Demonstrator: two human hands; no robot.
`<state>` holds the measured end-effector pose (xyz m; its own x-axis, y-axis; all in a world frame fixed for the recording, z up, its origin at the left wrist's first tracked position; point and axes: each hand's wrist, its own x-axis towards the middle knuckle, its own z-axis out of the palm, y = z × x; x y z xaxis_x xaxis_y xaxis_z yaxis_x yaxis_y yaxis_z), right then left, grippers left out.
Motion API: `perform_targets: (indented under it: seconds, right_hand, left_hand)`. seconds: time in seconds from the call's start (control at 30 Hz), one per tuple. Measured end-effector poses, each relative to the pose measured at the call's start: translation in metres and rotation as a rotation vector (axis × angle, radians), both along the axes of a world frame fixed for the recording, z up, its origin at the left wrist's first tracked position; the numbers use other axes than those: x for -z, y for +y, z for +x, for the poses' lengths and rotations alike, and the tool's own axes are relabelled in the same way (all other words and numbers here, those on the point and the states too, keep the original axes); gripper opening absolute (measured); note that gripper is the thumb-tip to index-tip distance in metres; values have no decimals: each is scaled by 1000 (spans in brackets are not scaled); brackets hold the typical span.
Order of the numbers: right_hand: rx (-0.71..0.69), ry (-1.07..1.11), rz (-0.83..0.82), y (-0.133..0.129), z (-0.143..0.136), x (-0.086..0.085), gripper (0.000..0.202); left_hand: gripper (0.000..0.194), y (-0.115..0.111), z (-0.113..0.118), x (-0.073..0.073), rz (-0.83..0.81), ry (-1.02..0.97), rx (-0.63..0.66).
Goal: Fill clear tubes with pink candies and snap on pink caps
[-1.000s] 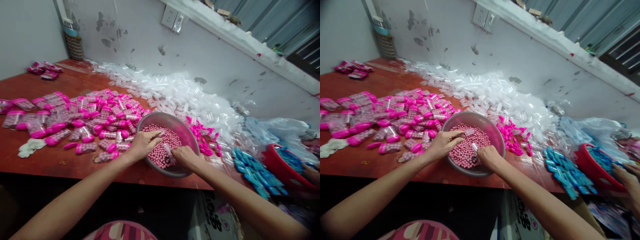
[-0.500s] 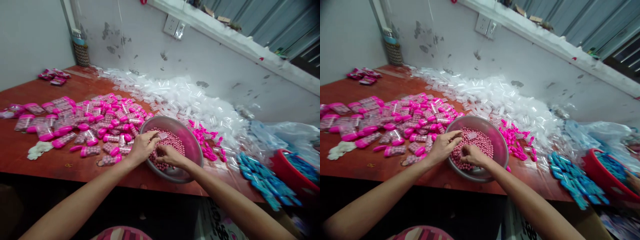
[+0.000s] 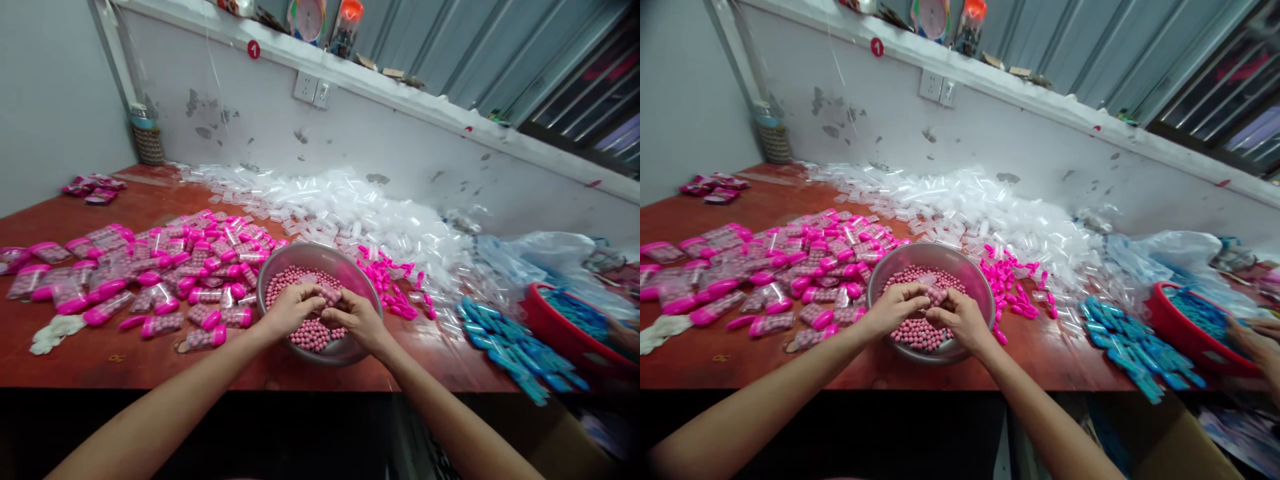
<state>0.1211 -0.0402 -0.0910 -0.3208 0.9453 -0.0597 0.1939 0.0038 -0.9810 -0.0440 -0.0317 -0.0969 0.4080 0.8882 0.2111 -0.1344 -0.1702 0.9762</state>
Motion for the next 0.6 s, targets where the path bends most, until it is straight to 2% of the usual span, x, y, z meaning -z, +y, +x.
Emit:
perform_targets:
  seconds: [0.13, 0.27, 0.37, 0.4, 0.47, 0.53, 0.6]
  right_hand:
    - [17, -201, 264, -2, 17, -14, 39]
    - [-137, -447, 480, -4, 25, -29, 31]
    - [-174, -543, 587, -6, 22, -28, 23]
    - [-150, -555, 603, -7, 20, -24, 20]
    - [-17, -572, 626, -10, 16, -15, 18]
    - [158, -578, 646, -14, 14, -6, 19]
    - [274, -555, 660, -18, 19, -1, 25]
  left_hand:
    - [20, 0, 4, 4, -277, -137, 67]
    - [25, -1, 3, 4, -277, -105, 146]
    - [30, -2, 2, 3, -240, -14, 137]
    - [31, -2, 2, 3, -229, 19, 116]
    - [31, -1, 2, 4, -233, 66, 57]
    - [31, 0, 3, 5, -281, 43, -32]
    - [33, 1, 5, 5, -352, -36, -113]
